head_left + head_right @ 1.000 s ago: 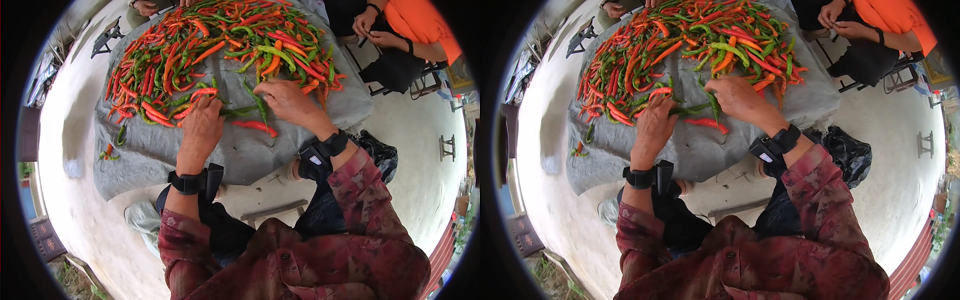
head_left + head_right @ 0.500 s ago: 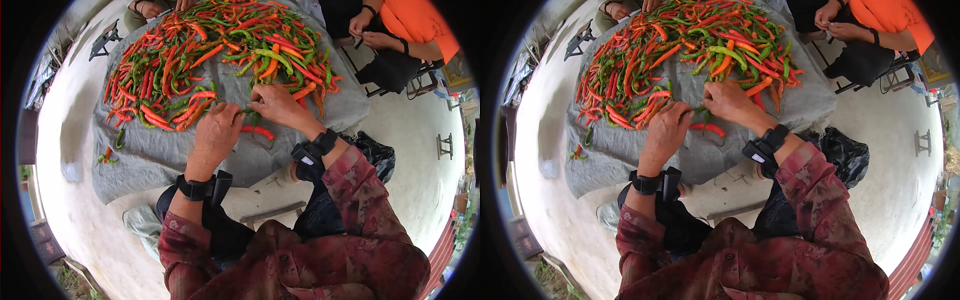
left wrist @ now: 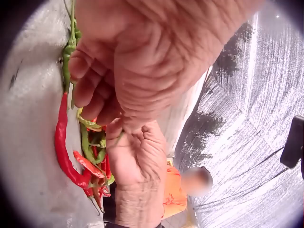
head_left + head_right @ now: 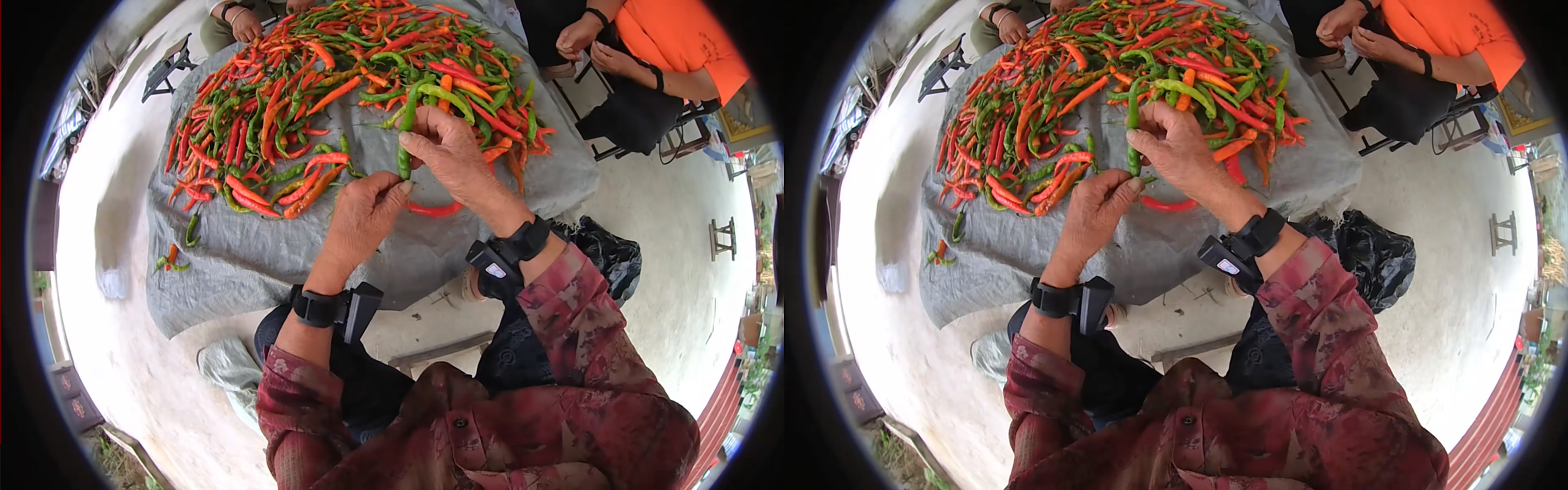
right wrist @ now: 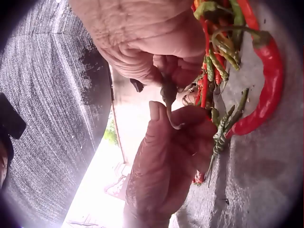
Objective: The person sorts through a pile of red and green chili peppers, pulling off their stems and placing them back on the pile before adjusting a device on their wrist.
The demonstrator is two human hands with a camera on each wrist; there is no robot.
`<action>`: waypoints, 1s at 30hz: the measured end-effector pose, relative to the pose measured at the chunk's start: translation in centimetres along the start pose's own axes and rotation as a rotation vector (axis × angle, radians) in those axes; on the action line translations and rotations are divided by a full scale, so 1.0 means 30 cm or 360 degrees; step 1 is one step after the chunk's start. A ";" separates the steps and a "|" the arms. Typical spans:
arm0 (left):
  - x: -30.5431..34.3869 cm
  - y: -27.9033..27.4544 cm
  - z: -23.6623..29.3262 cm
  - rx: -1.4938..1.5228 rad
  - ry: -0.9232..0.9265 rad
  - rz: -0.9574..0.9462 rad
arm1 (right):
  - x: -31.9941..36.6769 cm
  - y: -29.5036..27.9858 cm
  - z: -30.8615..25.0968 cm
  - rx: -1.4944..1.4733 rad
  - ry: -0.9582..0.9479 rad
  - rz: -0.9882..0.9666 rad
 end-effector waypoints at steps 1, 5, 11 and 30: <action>-0.009 -0.002 -0.004 -0.0001 -0.0004 0.0000 | 0.000 0.002 -0.006 -0.0019 -0.0044 0.0034; -0.009 -0.034 -0.031 -0.0250 0.0014 0.0109 | 0.000 -0.006 -0.009 0.0122 0.0026 -0.0008; 0.004 -0.032 -0.020 -0.0481 0.0159 0.0218 | -0.039 -0.101 0.020 -0.0019 0.0220 0.0085; -0.047 -0.191 -0.038 0.1293 -0.0076 0.0808 | 0.261 0.397 0.098 -0.1329 0.1215 -0.1044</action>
Point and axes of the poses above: each hand's wrist, its own x-axis away from the middle knuckle, its own y-axis out of the palm, z = x × y, the point moved 5 cm from there along -x, towards the middle knuckle, and after that the axes turned 1 degree about -y, right-handed, at the moved point
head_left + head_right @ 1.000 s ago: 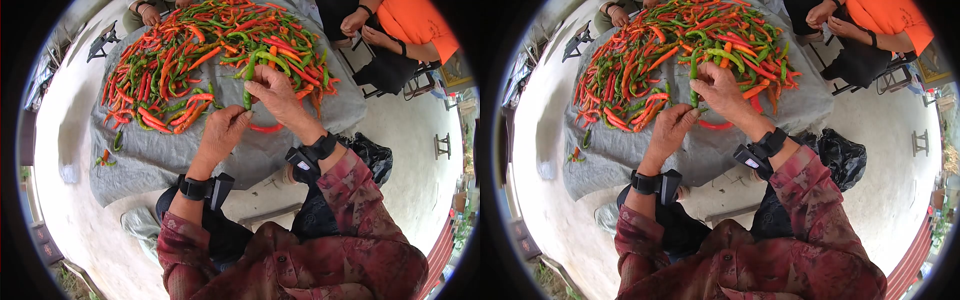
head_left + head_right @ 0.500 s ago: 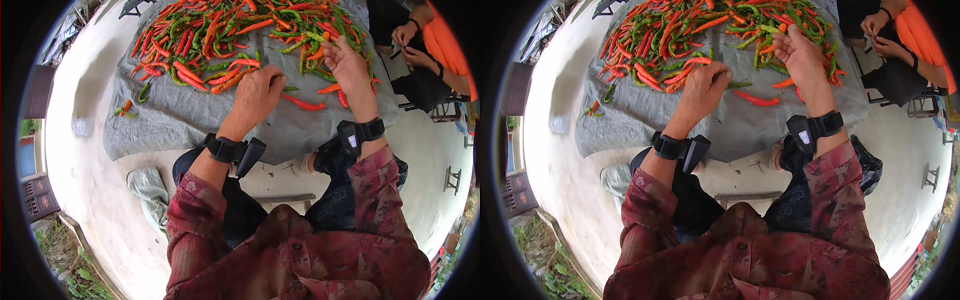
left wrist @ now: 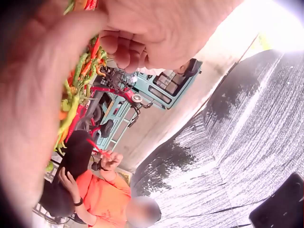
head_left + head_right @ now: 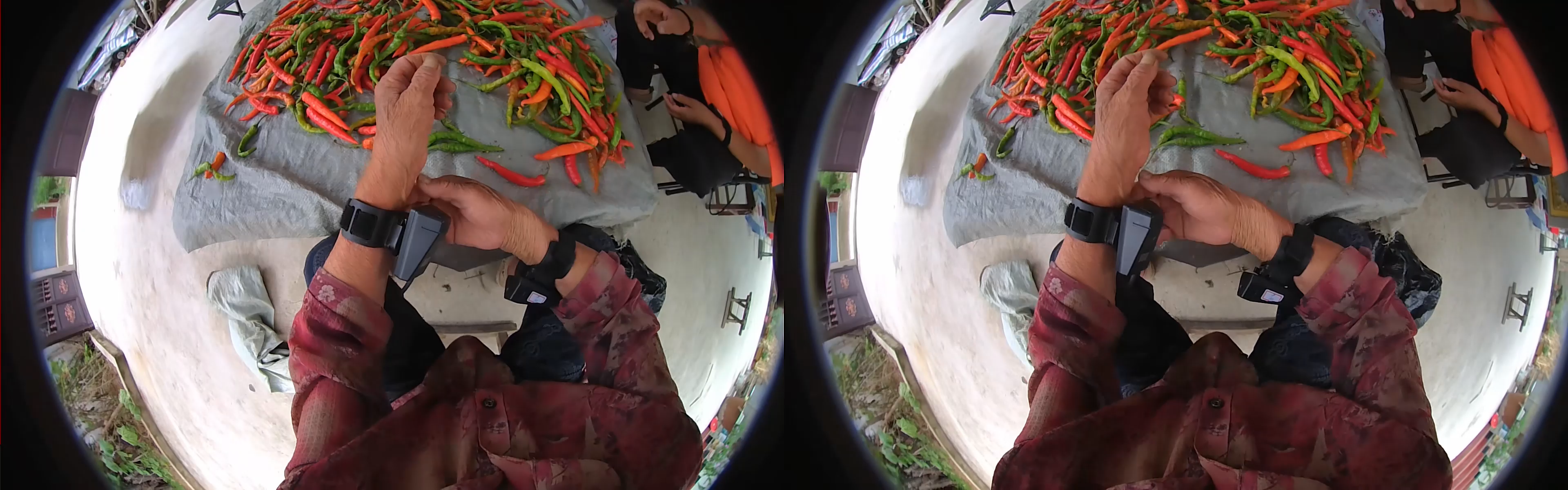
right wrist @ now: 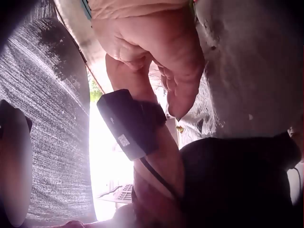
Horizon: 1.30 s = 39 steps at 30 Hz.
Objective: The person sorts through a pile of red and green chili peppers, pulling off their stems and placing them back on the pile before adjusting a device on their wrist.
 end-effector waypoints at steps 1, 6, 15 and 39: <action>0.006 -0.005 0.003 -0.0027 0.0017 0.0005 | 0.007 0.026 0.009 -0.0034 0.0080 -0.0136; 0.060 0.008 0.059 -0.1445 0.0848 -0.0056 | 0.032 0.041 0.004 0.0766 -0.0353 -0.0342; 0.151 0.088 0.012 -0.2671 0.1663 -0.0541 | 0.033 0.026 0.095 -0.0219 0.0078 -0.0221; -0.019 0.009 -0.059 0.0045 -0.0109 -0.0222 | 0.123 0.098 -0.289 0.3533 -0.1988 0.1118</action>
Point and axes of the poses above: each hand's wrist, its own x-axis away from the middle knuckle, its own y-axis out of the palm, z = x × y, the point moved 5 cm from there along -x, towards the middle knuckle, and after that the axes turned 1 degree about -y, right-handed, at the moved point
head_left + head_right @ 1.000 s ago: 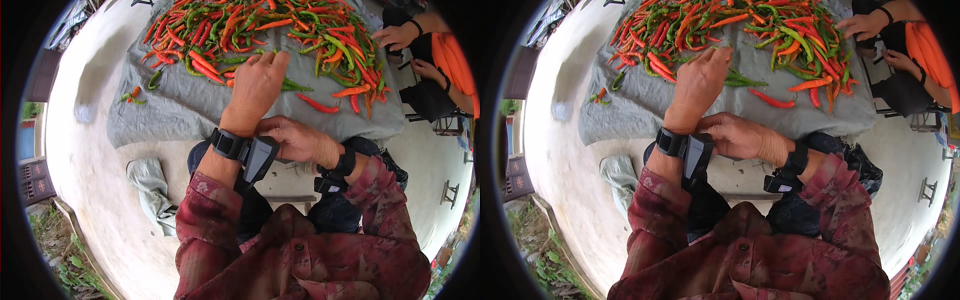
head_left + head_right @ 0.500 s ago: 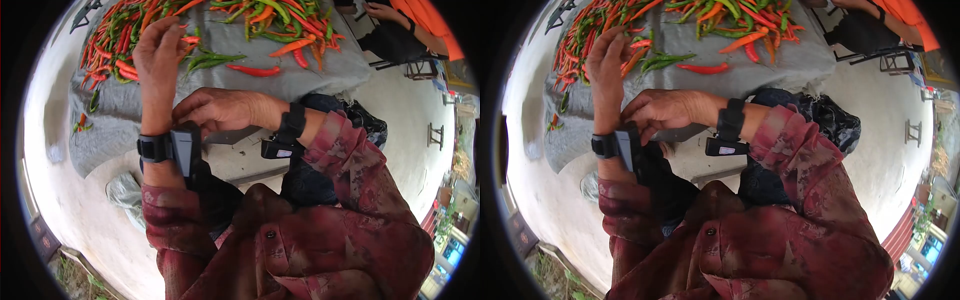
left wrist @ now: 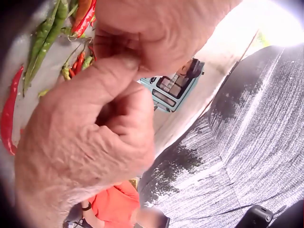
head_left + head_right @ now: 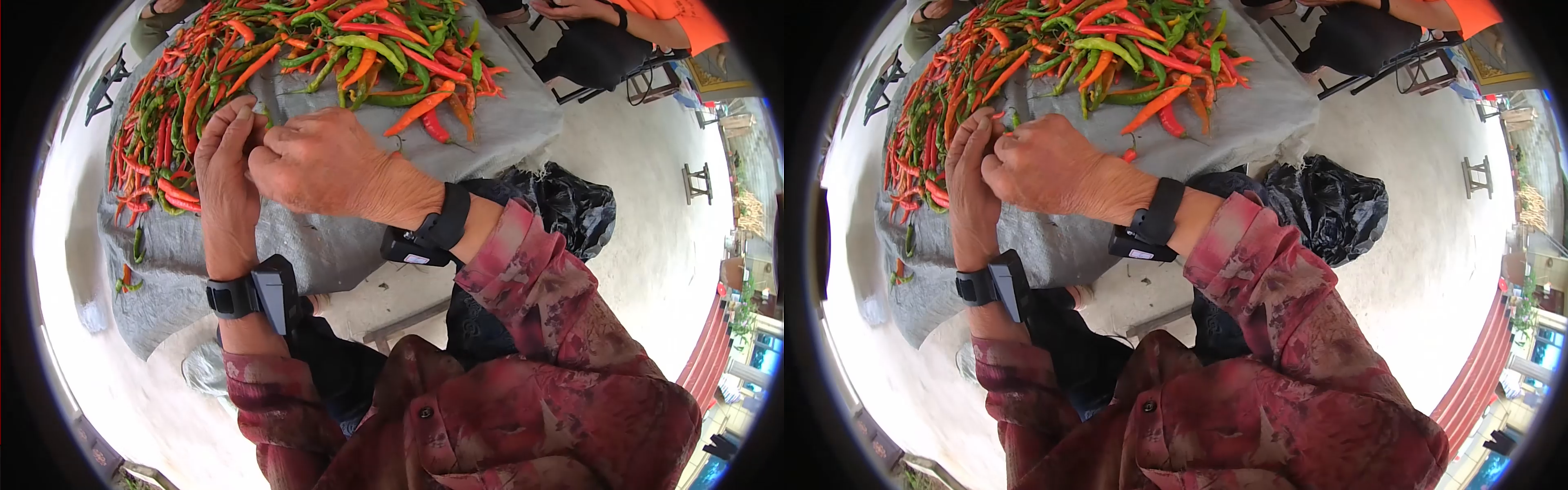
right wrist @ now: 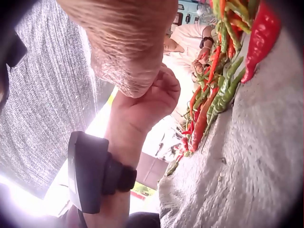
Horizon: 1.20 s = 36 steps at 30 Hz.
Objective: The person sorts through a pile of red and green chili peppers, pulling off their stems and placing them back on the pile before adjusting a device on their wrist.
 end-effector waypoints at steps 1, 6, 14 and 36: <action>0.007 -0.007 -0.009 0.0006 -0.0028 0.0013 | -0.003 -0.004 -0.004 0.0007 0.0001 -0.0004; 0.035 -0.004 -0.023 -0.0133 0.0085 -0.0145 | 0.006 0.008 -0.024 -0.0045 -0.0039 -0.0074; 0.037 0.018 -0.050 -0.1100 0.0571 0.0027 | -0.026 -0.064 -0.099 -0.0535 -0.0256 -0.0002; 0.128 0.186 -0.079 -0.2338 0.0917 -0.0453 | -0.013 -0.017 -0.212 -0.1300 -0.0150 -0.0478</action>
Point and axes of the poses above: each hand's wrist, its own x-axis away from the middle knuckle, its own y-axis out of the palm, z = x × y, the point moved 5 cm from there along -x, towards the middle knuckle, and after that the axes turned 1 degree about -y, right-handed, at the moved point
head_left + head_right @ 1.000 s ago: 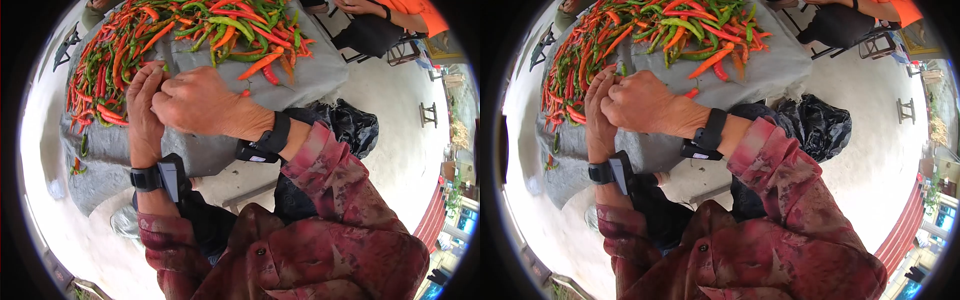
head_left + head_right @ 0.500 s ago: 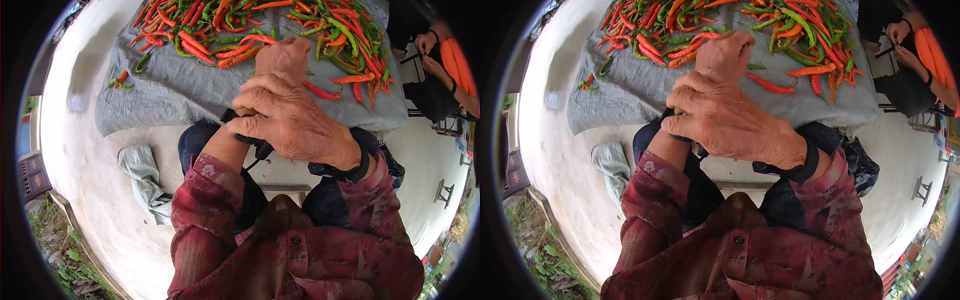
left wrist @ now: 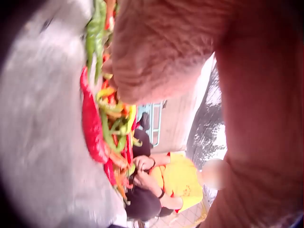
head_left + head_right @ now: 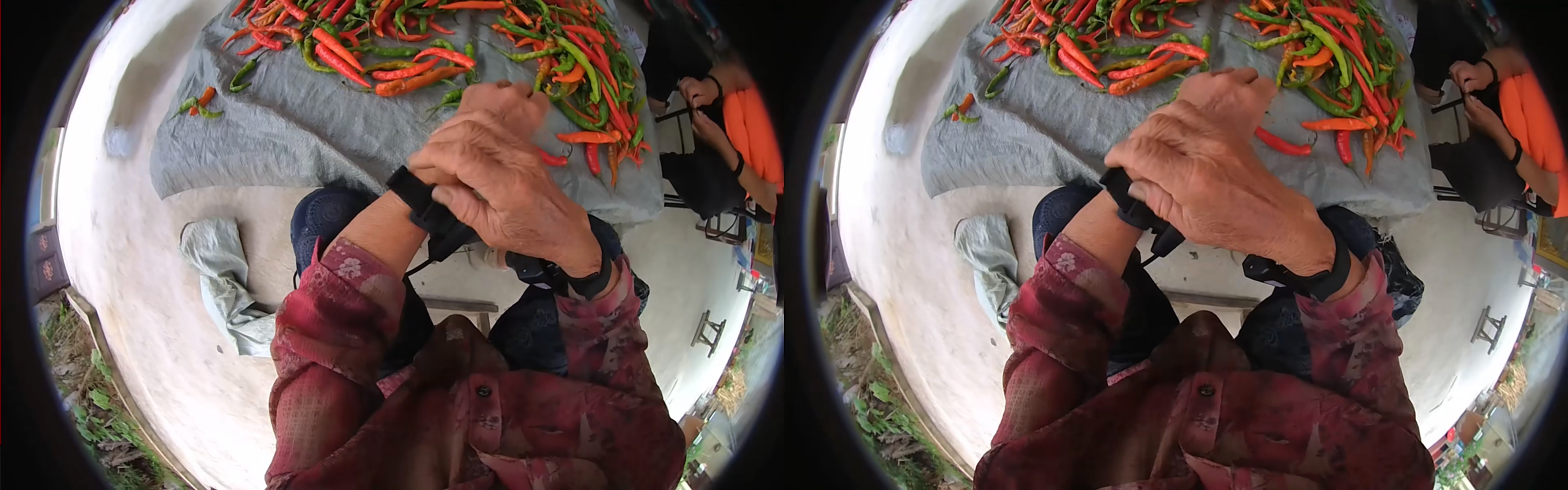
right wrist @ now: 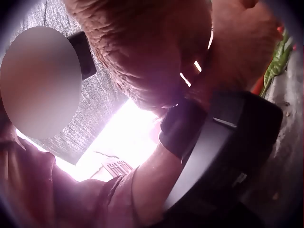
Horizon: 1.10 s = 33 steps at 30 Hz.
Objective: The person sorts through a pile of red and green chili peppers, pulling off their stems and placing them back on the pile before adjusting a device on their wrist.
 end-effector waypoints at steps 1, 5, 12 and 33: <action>-0.001 -0.020 -0.017 -0.0015 -0.0076 0.0058 | -0.013 -0.013 -0.023 0.0060 0.0035 -0.0036; -0.013 -0.015 -0.041 -0.0146 -0.0176 0.0026 | -0.012 0.019 -0.078 0.0262 0.0118 -0.0063; -0.002 0.006 -0.030 -0.0254 -0.0046 -0.0125 | -0.002 0.018 -0.071 0.0370 0.0292 -0.0087; -0.033 -0.035 -0.174 0.2046 -0.0634 0.0342 | 0.019 -0.133 -0.049 -0.0037 0.0387 0.0544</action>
Point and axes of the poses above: each hand's wrist, its own x-axis away from the middle knuckle, its own y-axis out of the palm, z = x × y, the point moved 5 cm from there along -x, towards the middle knuckle, and after that the axes turned 1 degree about -y, right-handed, at the moved point
